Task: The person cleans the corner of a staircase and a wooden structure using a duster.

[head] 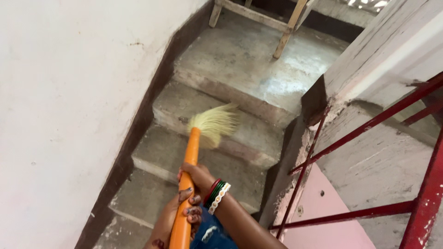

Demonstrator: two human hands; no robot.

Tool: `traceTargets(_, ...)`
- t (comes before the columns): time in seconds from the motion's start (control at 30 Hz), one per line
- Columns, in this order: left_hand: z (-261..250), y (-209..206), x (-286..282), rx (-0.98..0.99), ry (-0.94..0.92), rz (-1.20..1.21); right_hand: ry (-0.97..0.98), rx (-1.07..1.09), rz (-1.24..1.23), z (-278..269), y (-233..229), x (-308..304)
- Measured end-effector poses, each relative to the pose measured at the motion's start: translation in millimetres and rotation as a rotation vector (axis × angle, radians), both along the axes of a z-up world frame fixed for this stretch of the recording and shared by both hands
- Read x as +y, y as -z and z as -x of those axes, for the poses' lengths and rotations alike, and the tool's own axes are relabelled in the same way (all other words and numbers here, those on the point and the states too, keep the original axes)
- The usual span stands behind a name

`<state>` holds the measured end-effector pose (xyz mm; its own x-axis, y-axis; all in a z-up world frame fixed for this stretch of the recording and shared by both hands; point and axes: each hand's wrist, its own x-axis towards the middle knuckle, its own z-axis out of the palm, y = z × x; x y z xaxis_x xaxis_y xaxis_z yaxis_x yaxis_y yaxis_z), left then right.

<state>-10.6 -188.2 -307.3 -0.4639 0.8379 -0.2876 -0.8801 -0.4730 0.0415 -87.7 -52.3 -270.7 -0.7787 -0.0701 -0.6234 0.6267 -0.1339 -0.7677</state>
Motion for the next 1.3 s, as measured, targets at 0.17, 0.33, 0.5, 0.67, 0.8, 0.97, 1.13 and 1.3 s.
traceTargets(0.17, -6.4, -12.7, 33.9, 0.025, -0.343, 0.140, -0.052, 0.119, 0.083, 2.3, -9.9, -0.5)
traceTargets(0.33, -17.3, -55.0, 67.8, 0.215, -0.290, 0.266, -0.089, 0.227, 0.232, -15.1, -42.2, 30.5)
traceTargets(0.5, -33.6, -115.6, 94.5, 0.152, -0.120, 0.294, 0.110, 0.186, 0.414, -49.3, -86.7, 75.9)
traceTargets(0.67, -32.9, -121.6, 119.8, 0.083, 0.053, 0.231, 0.317, 0.180, 0.361, -82.1, -109.6, 116.7)
traceTargets(0.8, -11.0, -100.9, 132.0, 0.050, 0.337, -0.047, 0.472, 0.130, 0.292, -88.4, -100.0, 139.2)
traceTargets(0.97, -1.6, -59.3, 138.3, -0.003, 0.213, -0.044, 0.391, 0.056, 0.262, -79.3, -73.1, 138.8)
traceTargets(1.13, 6.3, 11.2, 112.2, 0.055, 0.190, -0.308, 0.186, -0.013, 0.223, -56.2, -37.9, 107.3)
traceTargets(1.3, -1.8, 33.6, 108.8, -0.007, -0.132, -0.303, -0.025, 0.045, 0.087, -27.9, -17.3, 85.1)
